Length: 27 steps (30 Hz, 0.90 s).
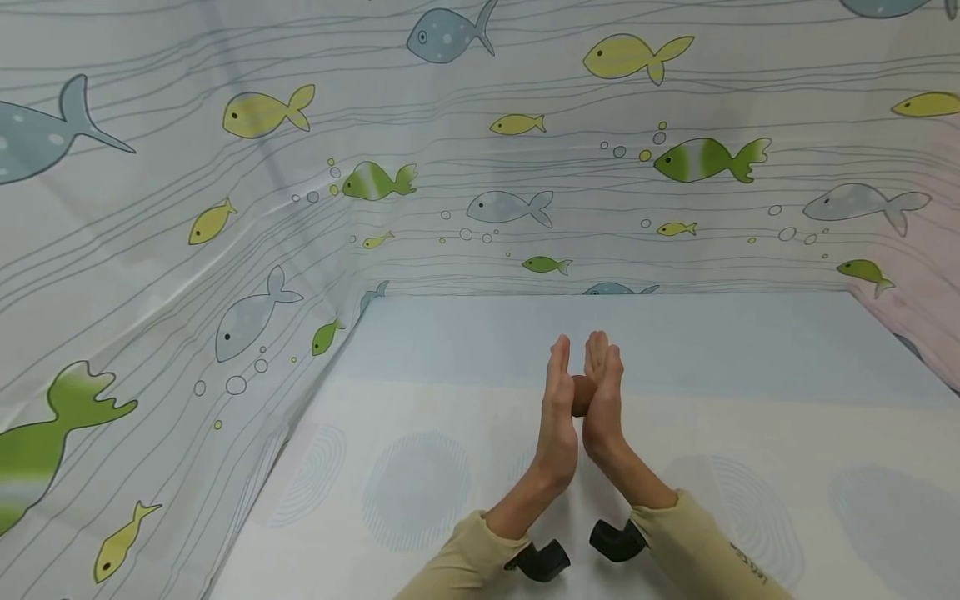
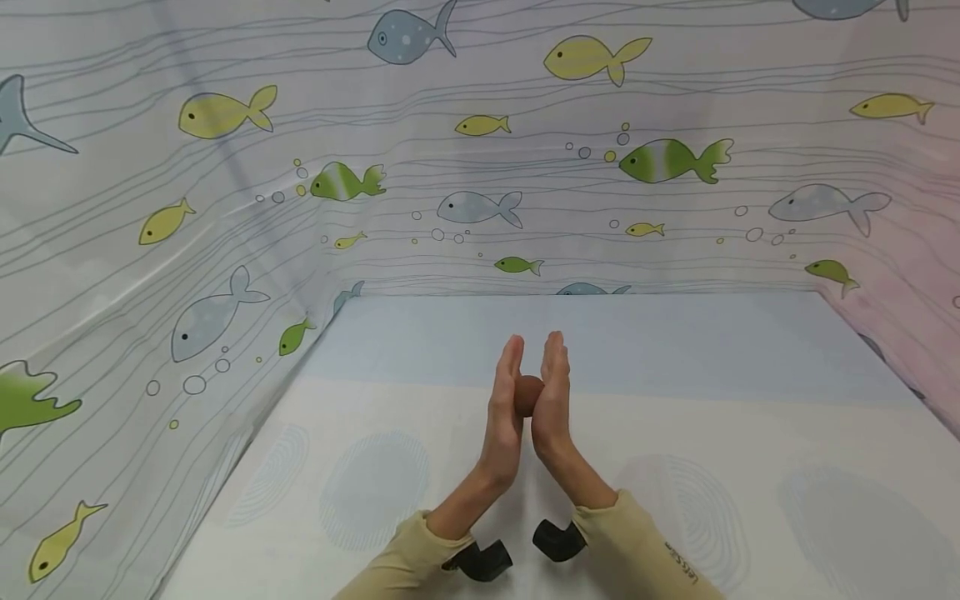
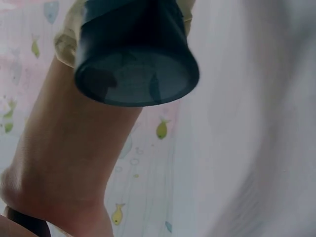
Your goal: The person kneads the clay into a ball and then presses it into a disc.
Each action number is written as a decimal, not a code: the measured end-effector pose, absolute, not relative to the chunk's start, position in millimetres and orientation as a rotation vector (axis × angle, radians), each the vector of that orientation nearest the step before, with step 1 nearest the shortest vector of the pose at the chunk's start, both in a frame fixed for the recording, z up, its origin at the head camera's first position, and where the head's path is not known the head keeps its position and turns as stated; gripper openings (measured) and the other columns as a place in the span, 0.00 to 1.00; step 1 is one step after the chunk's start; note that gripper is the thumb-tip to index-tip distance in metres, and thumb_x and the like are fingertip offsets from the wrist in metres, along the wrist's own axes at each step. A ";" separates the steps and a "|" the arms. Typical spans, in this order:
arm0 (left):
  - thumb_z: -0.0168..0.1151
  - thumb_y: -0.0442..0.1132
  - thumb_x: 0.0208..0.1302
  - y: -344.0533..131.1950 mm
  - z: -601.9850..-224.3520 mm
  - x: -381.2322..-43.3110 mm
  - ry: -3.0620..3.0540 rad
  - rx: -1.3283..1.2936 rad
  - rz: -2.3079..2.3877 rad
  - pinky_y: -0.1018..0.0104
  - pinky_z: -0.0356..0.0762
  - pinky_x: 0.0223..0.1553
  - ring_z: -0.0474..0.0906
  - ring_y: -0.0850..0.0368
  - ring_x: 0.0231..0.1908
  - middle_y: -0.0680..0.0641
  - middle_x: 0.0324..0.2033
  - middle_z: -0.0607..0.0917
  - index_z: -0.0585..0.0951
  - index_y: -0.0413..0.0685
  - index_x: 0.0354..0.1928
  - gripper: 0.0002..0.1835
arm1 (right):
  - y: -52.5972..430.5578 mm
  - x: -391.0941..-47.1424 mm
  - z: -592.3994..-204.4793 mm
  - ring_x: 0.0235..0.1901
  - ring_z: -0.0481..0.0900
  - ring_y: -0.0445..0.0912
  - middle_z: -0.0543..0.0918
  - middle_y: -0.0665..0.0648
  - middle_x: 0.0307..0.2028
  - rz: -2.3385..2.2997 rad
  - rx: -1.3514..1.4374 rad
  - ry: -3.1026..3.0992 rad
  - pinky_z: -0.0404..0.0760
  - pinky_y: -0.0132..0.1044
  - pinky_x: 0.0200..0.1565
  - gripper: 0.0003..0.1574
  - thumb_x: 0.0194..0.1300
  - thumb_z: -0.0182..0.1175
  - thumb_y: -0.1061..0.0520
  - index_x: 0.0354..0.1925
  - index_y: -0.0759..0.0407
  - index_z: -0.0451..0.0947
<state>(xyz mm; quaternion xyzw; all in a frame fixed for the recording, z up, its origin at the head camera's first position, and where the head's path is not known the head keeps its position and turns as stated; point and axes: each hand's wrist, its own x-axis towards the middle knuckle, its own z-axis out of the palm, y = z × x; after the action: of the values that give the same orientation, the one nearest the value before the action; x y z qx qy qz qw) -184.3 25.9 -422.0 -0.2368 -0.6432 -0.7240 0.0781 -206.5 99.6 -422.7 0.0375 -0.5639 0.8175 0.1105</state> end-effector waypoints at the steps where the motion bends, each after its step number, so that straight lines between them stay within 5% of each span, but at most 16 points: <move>1: 0.26 0.58 0.76 26.2 -420.9 -183.9 -1.923 -0.707 -2.166 0.45 0.36 0.74 0.40 0.59 0.77 0.53 0.78 0.47 0.44 0.49 0.79 0.36 | 100.1 -206.6 -423.7 0.78 0.36 0.44 0.38 0.51 0.79 2.403 0.117 -1.660 0.34 0.43 0.75 0.45 0.76 0.25 0.33 0.79 0.53 0.32; 10: 0.28 0.57 0.74 27.7 -417.3 -188.2 -1.944 -0.659 -2.120 0.45 0.36 0.74 0.39 0.59 0.77 0.54 0.77 0.52 0.49 0.51 0.79 0.35 | 99.4 -199.9 -429.8 0.78 0.37 0.45 0.40 0.53 0.79 2.426 0.209 -1.699 0.37 0.44 0.75 0.47 0.75 0.23 0.32 0.79 0.56 0.34; 15: 0.33 0.53 0.76 26.0 -419.3 -199.7 -1.935 -0.585 -2.051 0.48 0.44 0.74 0.46 0.57 0.76 0.53 0.76 0.56 0.57 0.47 0.77 0.32 | 94.4 -187.2 -431.2 0.78 0.38 0.48 0.43 0.55 0.79 2.355 0.358 -1.815 0.49 0.26 0.71 0.46 0.76 0.19 0.34 0.79 0.59 0.36; 18: 0.35 0.51 0.77 22.4 -422.8 -208.7 -1.903 -0.529 -2.058 0.48 0.43 0.75 0.46 0.55 0.76 0.51 0.76 0.57 0.60 0.45 0.75 0.31 | 90.8 -179.6 -431.1 0.78 0.37 0.50 0.42 0.56 0.78 2.348 0.440 -1.861 0.47 0.31 0.73 0.45 0.77 0.17 0.34 0.78 0.60 0.34; 22: 0.34 0.49 0.76 15.1 -424.8 -217.7 -1.858 -0.483 -2.080 0.47 0.40 0.74 0.44 0.53 0.77 0.48 0.75 0.58 0.60 0.44 0.75 0.31 | 85.9 -171.6 -430.8 0.78 0.37 0.52 0.42 0.59 0.78 2.396 0.453 -1.901 0.39 0.54 0.74 0.45 0.77 0.17 0.34 0.78 0.61 0.28; 27: 0.33 0.50 0.76 7.1 -421.5 -226.9 -1.844 -0.441 -2.056 0.47 0.46 0.74 0.49 0.53 0.75 0.49 0.74 0.61 0.59 0.42 0.75 0.31 | 81.0 -162.8 -428.7 0.77 0.38 0.55 0.42 0.63 0.78 2.423 0.436 -1.922 0.40 0.56 0.73 0.46 0.77 0.18 0.34 0.78 0.61 0.25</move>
<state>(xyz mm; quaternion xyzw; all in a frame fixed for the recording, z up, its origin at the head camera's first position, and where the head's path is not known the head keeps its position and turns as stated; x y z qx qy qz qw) -226.9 7.1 -421.5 -0.1555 -0.6494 -0.7243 0.1717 -162.8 81.0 -428.7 0.1395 -0.6154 0.7757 0.0091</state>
